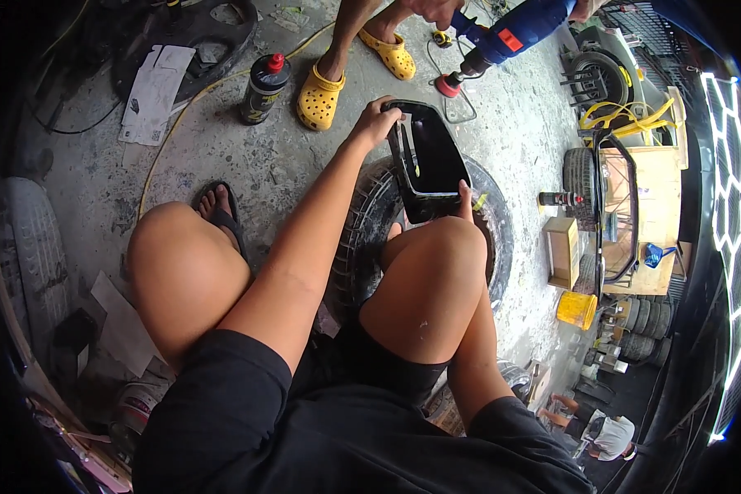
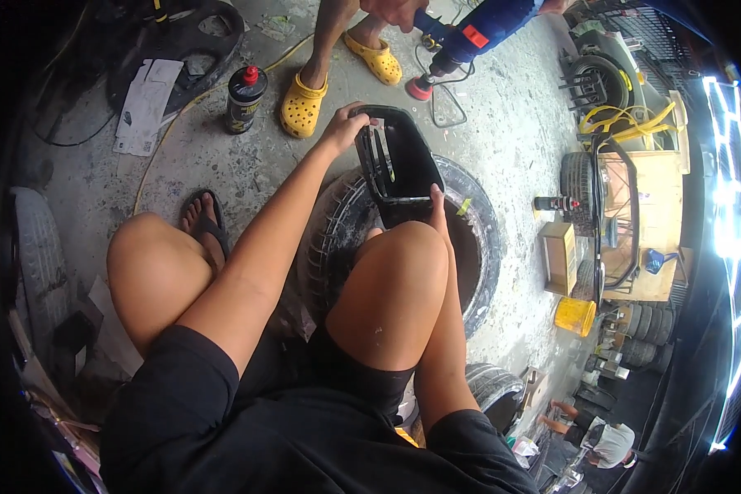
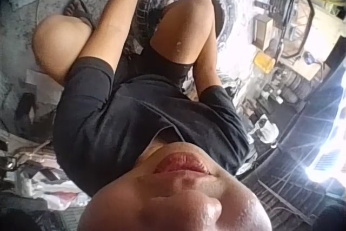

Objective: Repairing and polishing a car side mirror housing using a power drill.

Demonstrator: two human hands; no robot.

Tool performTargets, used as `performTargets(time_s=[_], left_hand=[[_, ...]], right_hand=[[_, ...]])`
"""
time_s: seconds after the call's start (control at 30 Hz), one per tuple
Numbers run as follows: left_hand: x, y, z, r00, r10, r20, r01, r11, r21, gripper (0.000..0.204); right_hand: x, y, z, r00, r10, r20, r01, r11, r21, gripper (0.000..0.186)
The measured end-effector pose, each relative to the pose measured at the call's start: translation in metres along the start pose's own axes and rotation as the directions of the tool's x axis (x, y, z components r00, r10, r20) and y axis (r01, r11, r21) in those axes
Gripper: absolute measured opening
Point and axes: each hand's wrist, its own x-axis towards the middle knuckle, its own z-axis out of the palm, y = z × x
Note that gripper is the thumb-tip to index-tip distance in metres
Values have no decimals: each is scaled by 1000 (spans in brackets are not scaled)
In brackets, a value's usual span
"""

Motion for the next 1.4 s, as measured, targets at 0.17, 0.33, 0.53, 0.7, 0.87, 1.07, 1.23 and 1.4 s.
performTargets(time_s=[0.17, 0.33, 0.53, 0.7, 0.87, 1.07, 1.23, 1.4], left_hand=[[-1, -2, 0, 994, -96, 48, 101, 989, -107, 21], [0, -3, -2, 999, 24, 27, -24, 1000, 8, 21], [-1, -2, -1, 999, 6, 33, -4, 998, -63, 23], [-3, -3, 1, 1000, -1, 21, 4, 987, -159, 21], [-3, -6, -2, 1000, 7, 17, -3, 983, -185, 21], [-2, -1, -5, 997, 13, 70, 1, 980, -200, 22], [-5, 3, 2, 999, 31, 37, -24, 984, -179, 21], [1, -5, -4, 996, 48, 72, -36, 987, -158, 23]], right_hand=[[0, -1, -2, 1000, 2, -6, -2, 1000, -2, 56], [-1, -3, -1, 1000, 0, -4, 0, 1000, -6, 55], [-2, -3, -2, 1000, 0, -11, 0, 1000, -4, 55], [-3, -3, -3, 1000, 1, -16, -1, 1000, -3, 54], [-3, -3, -1, 1000, 2, -15, -2, 1000, -5, 54], [-4, 0, 0, 1000, 9, -18, -9, 1000, -2, 53], [-2, -2, 1, 1000, 8, -19, -8, 1000, -3, 53], [0, -5, 7, 1000, 8, -7, -8, 1000, -9, 52]])
